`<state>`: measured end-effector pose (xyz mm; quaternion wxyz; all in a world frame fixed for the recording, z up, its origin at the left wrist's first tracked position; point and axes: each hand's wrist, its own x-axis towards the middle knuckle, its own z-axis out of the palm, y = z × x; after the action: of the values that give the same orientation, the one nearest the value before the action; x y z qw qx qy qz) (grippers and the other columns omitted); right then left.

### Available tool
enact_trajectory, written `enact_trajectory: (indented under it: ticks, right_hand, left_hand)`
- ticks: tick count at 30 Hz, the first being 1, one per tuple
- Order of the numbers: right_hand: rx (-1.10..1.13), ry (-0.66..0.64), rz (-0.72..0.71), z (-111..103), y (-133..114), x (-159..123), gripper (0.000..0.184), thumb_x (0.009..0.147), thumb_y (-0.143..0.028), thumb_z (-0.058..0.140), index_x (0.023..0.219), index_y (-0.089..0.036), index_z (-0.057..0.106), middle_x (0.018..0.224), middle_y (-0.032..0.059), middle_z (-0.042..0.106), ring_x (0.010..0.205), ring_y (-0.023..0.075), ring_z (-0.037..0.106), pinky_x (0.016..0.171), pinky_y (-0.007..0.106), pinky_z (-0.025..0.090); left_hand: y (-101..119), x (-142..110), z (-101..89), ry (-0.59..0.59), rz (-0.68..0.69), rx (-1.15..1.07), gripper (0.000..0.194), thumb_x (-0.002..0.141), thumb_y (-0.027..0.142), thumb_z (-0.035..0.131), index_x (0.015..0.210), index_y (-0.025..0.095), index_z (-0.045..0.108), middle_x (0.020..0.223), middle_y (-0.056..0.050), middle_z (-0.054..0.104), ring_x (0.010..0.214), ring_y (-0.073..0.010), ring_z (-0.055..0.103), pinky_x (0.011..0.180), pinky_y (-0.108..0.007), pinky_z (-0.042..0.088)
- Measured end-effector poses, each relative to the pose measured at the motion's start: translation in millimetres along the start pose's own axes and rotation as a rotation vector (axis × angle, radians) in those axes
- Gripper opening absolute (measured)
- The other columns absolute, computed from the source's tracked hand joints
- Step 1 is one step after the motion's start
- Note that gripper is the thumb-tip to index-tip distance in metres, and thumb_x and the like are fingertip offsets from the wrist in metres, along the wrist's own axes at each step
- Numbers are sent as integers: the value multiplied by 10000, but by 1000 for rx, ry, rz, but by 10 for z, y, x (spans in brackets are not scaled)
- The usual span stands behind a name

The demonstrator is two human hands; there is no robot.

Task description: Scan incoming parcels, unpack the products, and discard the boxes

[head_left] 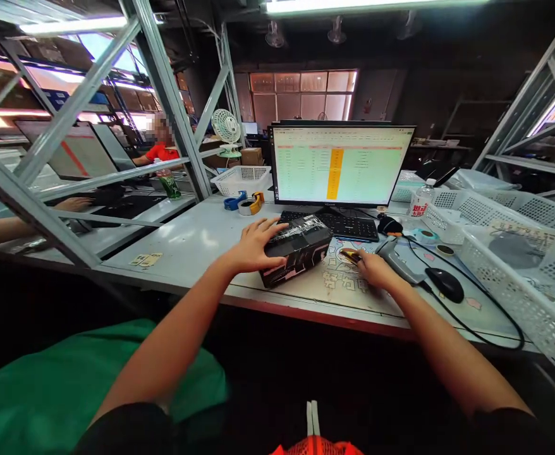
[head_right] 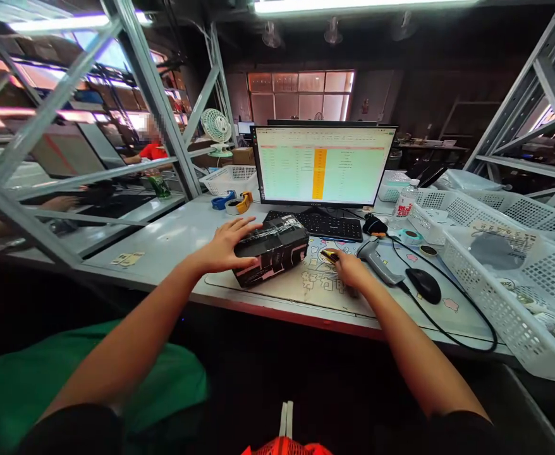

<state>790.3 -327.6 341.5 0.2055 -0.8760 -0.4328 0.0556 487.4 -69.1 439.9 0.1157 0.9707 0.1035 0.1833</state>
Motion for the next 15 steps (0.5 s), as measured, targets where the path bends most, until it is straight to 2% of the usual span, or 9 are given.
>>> enact_trajectory:
  ticks: [2,3,5,7,9,11,12,13,15]
  right_hand:
    - [76,32,7,-70,-71,93,424,1021,-185,439,1374,-131,669,1174,181,778,1045,277,738,962,369,544]
    - [119,42,4,-107,-107,131,408,1038,-214,429,1366,-135,658,1123,163,780,966,254,744,904,352,562]
    - [211,44,-10,-176,-191,195,403,1077,-328,418,1386,-157,612,979,102,762,773,208,725,750,320,581]
    - [409,26,-22,-225,-295,253,454,1069,-495,475,1386,-187,579,827,31,700,624,181,664,615,300,562]
    - [670,-5,-34,-245,-413,309,548,982,-641,595,1322,-211,600,737,-10,639,578,176,620,557,296,541]
    - [832,10,-61,-233,-524,357,613,871,-713,687,1228,-216,656,743,-3,652,626,185,626,575,301,544]
    - [839,40,-76,-215,-569,373,628,837,-731,696,1189,-211,683,784,12,682,679,193,642,603,302,549]
    - [824,77,-86,-188,-607,384,635,820,-738,690,1159,-202,705,841,29,713,738,200,657,634,300,552]
    - [781,138,-80,-120,-659,387,651,820,-739,655,1141,-178,732,943,54,751,832,212,670,685,299,552]
  left_hand:
    - [-62,-125,187,215,-52,-75,887,854,586,807,1626,317,462,1800,-129,271,1654,-423,242,1314,-683,236]
    - [-80,-201,306,334,-86,-142,941,863,630,796,1655,313,399,1806,-153,233,1655,-418,248,1301,-671,279]
    - [-92,-347,583,548,-160,-309,1113,861,737,764,1718,308,198,1801,-212,177,1642,-413,295,1256,-627,382]
    - [-81,-459,869,663,-188,-463,1305,804,864,734,1732,302,9,1792,-271,127,1625,-425,336,1210,-584,452]
    - [-71,-539,1102,664,-140,-570,1433,724,989,657,1721,291,-99,1791,-309,60,1636,-436,314,1208,-562,462]
    - [-86,-606,1245,575,-60,-619,1491,667,1065,554,1715,277,-155,1795,-318,10,1657,-437,269,1235,-555,438]
    - [-107,-638,1284,515,-25,-606,1516,648,1075,545,1715,273,-173,1798,-315,2,1665,-438,246,1255,-561,414]
    - [-136,-669,1306,462,5,-559,1549,632,1067,583,1719,269,-180,1799,-311,7,1671,-447,224,1275,-579,383]
    - [-204,-720,1316,397,57,-385,1633,615,969,769,1727,247,-184,1791,-318,61,1666,-481,204,1302,-637,313]
